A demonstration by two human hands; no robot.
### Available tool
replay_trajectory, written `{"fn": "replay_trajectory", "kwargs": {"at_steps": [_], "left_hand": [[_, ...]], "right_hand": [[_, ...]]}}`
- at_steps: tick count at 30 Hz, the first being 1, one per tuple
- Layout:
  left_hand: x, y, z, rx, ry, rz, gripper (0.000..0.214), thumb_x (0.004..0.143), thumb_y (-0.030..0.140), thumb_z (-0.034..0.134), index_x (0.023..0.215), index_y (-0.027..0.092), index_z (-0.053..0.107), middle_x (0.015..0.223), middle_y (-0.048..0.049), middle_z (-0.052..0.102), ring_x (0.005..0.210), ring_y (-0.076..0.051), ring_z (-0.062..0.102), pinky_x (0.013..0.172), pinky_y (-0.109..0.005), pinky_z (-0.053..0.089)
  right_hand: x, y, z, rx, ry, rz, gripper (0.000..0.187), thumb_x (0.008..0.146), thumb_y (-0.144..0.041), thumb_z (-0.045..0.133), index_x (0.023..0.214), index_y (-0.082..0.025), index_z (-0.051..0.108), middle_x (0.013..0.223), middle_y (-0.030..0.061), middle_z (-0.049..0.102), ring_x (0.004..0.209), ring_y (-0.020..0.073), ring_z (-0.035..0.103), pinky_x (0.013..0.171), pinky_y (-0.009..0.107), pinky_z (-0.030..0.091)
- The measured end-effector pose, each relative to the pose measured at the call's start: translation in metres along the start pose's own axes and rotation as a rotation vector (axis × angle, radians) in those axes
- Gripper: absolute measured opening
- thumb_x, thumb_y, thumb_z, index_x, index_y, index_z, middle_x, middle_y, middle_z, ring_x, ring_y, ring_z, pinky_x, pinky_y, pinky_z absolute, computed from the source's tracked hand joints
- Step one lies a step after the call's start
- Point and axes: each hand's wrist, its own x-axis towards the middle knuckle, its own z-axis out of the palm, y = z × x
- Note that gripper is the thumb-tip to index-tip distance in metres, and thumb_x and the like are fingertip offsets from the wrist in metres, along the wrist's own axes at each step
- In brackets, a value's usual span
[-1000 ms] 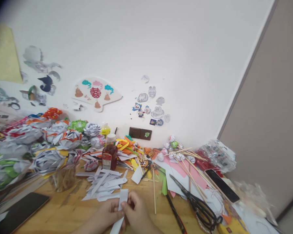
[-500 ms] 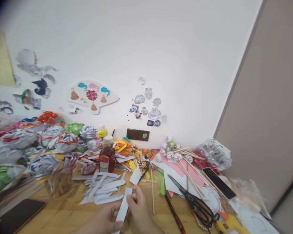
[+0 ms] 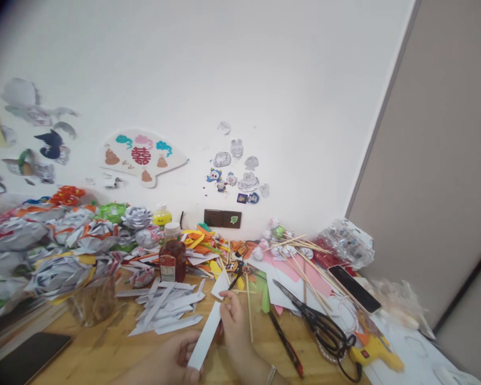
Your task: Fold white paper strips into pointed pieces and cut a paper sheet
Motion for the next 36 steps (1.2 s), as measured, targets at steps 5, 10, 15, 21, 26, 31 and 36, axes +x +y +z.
{"fn": "replay_trajectory", "kwargs": {"at_steps": [5,10,15,21,26,31,36], "left_hand": [[-0.001,-0.001,-0.002,0.036,0.019,-0.012,0.042,0.049,0.017,0.074,0.089,0.019,0.060,0.067,0.0048,0.056,0.071,-0.014,0.050,0.066,-0.022,0.036],[-0.001,0.003,0.001,0.021,0.037,-0.033,0.034,0.047,0.015,0.075,0.078,0.017,0.060,0.064,0.0063,0.054,0.063,-0.010,0.048,0.057,-0.018,0.034],[0.000,0.003,0.003,-0.039,0.084,-0.104,0.033,0.055,0.029,0.073,0.080,0.014,0.058,0.059,0.0028,0.060,0.049,-0.009,0.049,0.048,-0.019,0.034],[-0.002,0.002,-0.002,-0.166,0.071,-0.047,0.040,0.078,0.050,0.043,0.084,0.013,0.058,0.068,-0.0091,0.068,0.047,-0.011,0.055,0.048,-0.023,0.037],[0.000,0.004,-0.003,-0.185,0.102,-0.044,0.037,0.066,0.047,0.061,0.080,0.013,0.059,0.062,-0.0040,0.065,0.048,-0.010,0.051,0.047,-0.020,0.037],[0.013,-0.016,-0.009,-0.188,0.205,0.014,0.047,0.053,0.049,0.071,0.080,0.013,0.057,0.051,0.0021,0.058,0.039,-0.007,0.046,0.041,-0.019,0.035],[0.020,-0.023,-0.023,-0.118,0.437,0.130,0.049,0.049,0.050,0.072,0.077,0.013,0.055,0.051,0.0039,0.055,0.036,-0.006,0.042,0.038,-0.019,0.031]], "right_hand": [[0.003,0.006,-0.003,-0.024,0.010,-0.005,0.024,0.073,-0.035,0.048,0.090,-0.018,0.048,0.051,-0.0080,0.041,0.042,0.0080,0.037,0.039,0.017,0.028],[0.006,0.013,-0.006,-0.027,0.019,-0.028,0.022,0.075,-0.034,0.047,0.091,-0.018,0.049,0.049,-0.0086,0.040,0.041,0.0081,0.037,0.039,0.017,0.028],[0.008,0.015,-0.009,-0.031,0.059,-0.067,0.024,0.075,-0.036,0.050,0.092,-0.018,0.051,0.051,-0.0073,0.043,0.042,0.0084,0.038,0.039,0.018,0.029],[0.012,0.023,-0.010,0.003,0.001,-0.095,0.036,0.075,-0.047,0.050,0.096,-0.019,0.046,0.054,-0.0062,0.046,0.043,0.0091,0.040,0.041,0.019,0.029],[0.010,0.022,-0.008,-0.043,-0.035,-0.107,0.038,0.076,-0.049,0.048,0.098,-0.018,0.045,0.055,-0.0060,0.045,0.045,0.0092,0.041,0.043,0.020,0.031],[0.006,0.020,-0.005,-0.034,-0.116,-0.148,0.035,0.080,-0.044,0.046,0.105,-0.021,0.039,0.057,-0.0064,0.044,0.048,0.0099,0.042,0.046,0.020,0.033],[-0.001,0.019,-0.010,-0.315,-0.303,-0.319,0.032,0.078,-0.026,0.050,0.109,-0.023,0.045,0.074,-0.0008,0.053,0.066,0.0139,0.051,0.061,0.025,0.040]]}}
